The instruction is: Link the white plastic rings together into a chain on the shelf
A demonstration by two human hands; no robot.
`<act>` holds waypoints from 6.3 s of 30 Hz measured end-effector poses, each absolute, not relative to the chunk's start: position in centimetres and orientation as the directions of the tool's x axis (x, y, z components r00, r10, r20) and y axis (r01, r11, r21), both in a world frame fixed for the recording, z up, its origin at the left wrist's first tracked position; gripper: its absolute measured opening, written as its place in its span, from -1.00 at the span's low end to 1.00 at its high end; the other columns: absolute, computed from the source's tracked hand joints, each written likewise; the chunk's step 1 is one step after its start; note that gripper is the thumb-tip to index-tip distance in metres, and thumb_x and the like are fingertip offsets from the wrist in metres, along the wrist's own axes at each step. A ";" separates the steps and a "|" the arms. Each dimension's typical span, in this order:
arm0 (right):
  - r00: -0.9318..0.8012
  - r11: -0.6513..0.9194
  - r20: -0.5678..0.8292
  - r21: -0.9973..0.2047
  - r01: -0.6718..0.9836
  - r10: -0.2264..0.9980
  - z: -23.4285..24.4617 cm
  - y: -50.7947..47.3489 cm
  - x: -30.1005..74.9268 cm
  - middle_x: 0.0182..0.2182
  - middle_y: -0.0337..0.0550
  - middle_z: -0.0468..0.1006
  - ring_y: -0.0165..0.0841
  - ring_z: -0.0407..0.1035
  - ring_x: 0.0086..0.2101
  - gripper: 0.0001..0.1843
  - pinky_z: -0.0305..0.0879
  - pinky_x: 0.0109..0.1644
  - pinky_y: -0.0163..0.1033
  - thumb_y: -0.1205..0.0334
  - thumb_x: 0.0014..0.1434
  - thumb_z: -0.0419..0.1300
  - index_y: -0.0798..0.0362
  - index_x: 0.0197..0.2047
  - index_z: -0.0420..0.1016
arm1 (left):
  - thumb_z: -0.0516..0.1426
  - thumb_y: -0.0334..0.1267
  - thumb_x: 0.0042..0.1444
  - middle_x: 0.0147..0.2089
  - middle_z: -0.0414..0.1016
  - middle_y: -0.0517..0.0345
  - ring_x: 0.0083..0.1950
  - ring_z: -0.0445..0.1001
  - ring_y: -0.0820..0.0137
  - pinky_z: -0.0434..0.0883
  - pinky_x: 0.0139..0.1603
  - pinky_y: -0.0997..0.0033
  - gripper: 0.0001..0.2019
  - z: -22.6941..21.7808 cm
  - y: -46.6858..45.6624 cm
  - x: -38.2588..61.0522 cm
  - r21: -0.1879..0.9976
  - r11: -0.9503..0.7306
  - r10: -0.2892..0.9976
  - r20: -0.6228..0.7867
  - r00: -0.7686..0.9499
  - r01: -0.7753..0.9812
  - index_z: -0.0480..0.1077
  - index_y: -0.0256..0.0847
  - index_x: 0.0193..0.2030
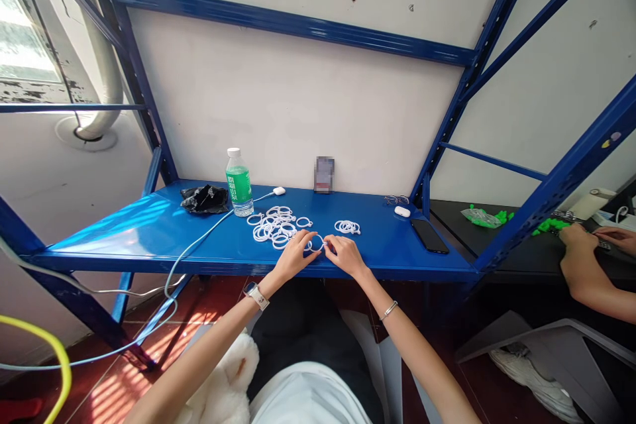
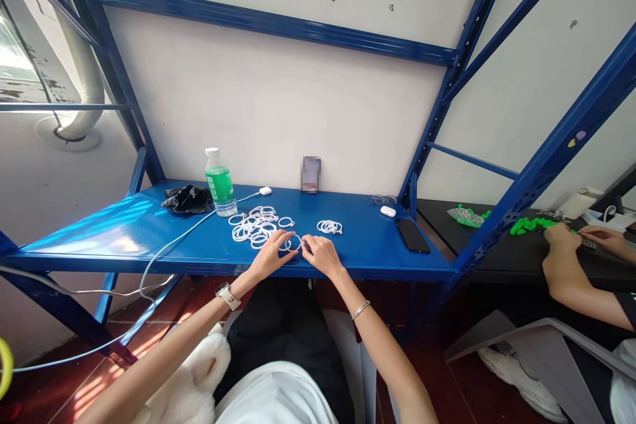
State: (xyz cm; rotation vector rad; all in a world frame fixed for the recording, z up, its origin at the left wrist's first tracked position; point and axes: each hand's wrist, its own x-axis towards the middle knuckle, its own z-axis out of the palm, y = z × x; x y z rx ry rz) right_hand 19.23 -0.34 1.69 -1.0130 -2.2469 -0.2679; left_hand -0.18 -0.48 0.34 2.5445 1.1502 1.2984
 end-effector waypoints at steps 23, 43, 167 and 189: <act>-0.517 0.687 0.603 -0.072 0.723 0.607 1.6 -0.2 19.3 -0.48 -0.23 0.49 -0.38 0.41 -0.48 -0.90 0.20 -0.40 -0.36 0.35 0.21 0.03 0.04 -0.20 0.32 | 0.06 -0.04 0.23 -0.09 0.39 0.04 -0.12 0.43 0.25 0.44 -0.15 0.26 -0.63 0.1 -0.3 -0.2 0.342 -0.721 0.639 0.665 0.386 0.603 0.26 -0.10 0.12; -0.508 0.661 0.562 -0.094 0.745 0.652 1.8 -0.5 19.3 -0.52 -0.26 0.46 -0.41 0.37 -0.51 -0.90 0.14 -0.42 -0.39 0.30 0.21 0.01 0.05 -0.20 0.30 | 0.06 -0.07 0.24 -0.10 0.39 0.05 -0.12 0.42 0.26 0.43 -0.14 0.26 -0.65 0.0 -0.2 -0.2 0.311 -0.720 0.633 0.661 0.404 0.621 0.25 -0.12 0.11; -0.602 0.739 0.525 -0.081 0.668 0.602 1.9 0.5 20.5 -0.08 -0.07 0.50 -0.21 0.27 -0.01 -0.68 0.25 0.03 -0.06 0.33 0.31 0.01 -0.02 0.07 0.43 | 0.06 -0.14 0.25 -0.12 0.56 -0.04 -0.05 0.49 0.23 0.40 0.01 0.28 -0.73 1.9 -0.4 -0.7 0.650 -0.742 0.603 0.538 0.589 0.164 0.53 -0.23 -0.18; -0.534 0.730 0.593 -0.140 0.669 0.602 2.4 -0.2 20.1 -0.28 -0.12 0.54 -0.24 0.35 -0.16 -0.86 0.23 -0.05 -0.11 0.19 0.27 0.11 0.02 -0.22 0.46 | 0.18 0.06 0.06 -0.41 0.50 0.13 -0.33 0.50 0.34 0.45 -0.23 0.36 -0.64 1.7 0.8 -1.1 0.902 -0.429 0.861 0.391 0.325 0.052 0.44 -0.26 -0.32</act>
